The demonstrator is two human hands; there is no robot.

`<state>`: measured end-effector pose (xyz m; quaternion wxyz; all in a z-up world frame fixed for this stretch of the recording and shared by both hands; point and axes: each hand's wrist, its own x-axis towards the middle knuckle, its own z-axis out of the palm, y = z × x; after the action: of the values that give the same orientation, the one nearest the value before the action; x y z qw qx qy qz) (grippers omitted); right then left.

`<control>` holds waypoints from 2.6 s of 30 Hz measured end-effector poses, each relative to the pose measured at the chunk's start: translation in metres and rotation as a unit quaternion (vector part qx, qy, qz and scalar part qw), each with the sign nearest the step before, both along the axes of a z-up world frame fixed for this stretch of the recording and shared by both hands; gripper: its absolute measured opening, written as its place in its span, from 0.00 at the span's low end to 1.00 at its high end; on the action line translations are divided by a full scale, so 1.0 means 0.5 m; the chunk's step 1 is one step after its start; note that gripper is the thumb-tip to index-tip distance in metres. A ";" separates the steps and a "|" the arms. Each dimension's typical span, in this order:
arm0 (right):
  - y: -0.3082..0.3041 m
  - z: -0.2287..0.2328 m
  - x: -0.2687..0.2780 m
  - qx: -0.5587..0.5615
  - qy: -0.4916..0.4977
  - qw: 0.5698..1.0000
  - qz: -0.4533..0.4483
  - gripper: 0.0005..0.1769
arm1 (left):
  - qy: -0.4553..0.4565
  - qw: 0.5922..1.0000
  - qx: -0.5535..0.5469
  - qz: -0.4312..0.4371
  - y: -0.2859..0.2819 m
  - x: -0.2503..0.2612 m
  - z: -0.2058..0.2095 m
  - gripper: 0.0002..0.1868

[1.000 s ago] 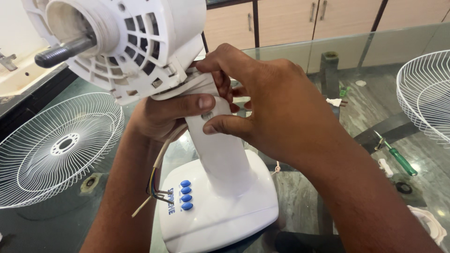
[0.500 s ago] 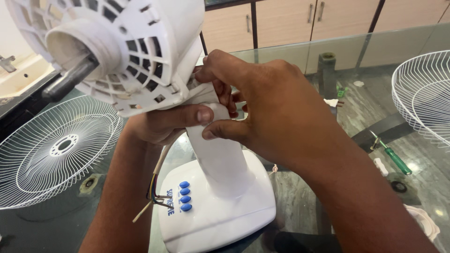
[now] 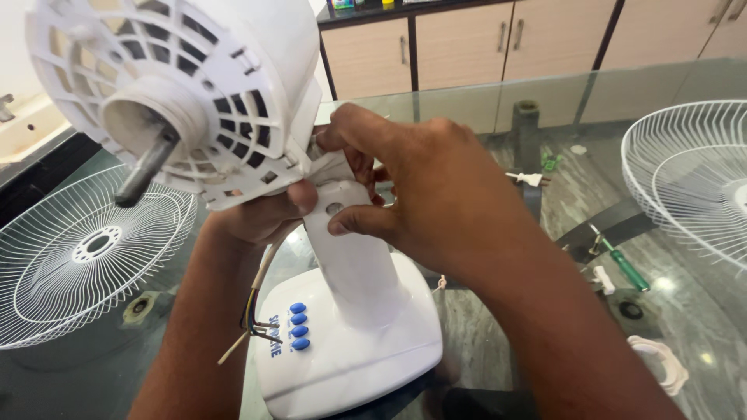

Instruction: The person assembles a white table fan by attaching the motor housing to the stand and securing it with a screw. The person uses a screwdriver to tighten the screw and repeatedly checks the fit of the motor housing.

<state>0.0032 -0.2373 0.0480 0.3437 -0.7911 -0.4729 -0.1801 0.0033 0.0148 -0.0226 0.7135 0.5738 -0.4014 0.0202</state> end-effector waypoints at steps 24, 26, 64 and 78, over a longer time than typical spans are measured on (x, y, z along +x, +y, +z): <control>-0.013 -0.002 0.001 0.026 -0.042 0.999 0.018 0.40 | -0.490 0.758 0.263 0.342 -0.023 0.008 0.006 0.18; -0.016 -0.014 0.006 0.036 -0.020 0.998 0.040 0.38 | 0.040 0.993 0.017 0.108 -0.016 -0.007 0.001 0.21; -0.416 -0.299 0.162 -0.024 0.159 0.890 -0.426 0.17 | -0.010 0.998 0.057 0.033 -0.076 -0.023 0.050 0.15; -0.375 -0.374 0.218 0.004 0.050 0.911 -0.409 0.14 | 0.034 0.998 0.052 0.030 -0.072 -0.032 0.052 0.14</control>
<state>0.1122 -0.4247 -0.1392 0.2665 -0.9218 -0.0898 -0.2670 -0.0128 -0.0210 0.0035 0.6954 0.6219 -0.3601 0.0010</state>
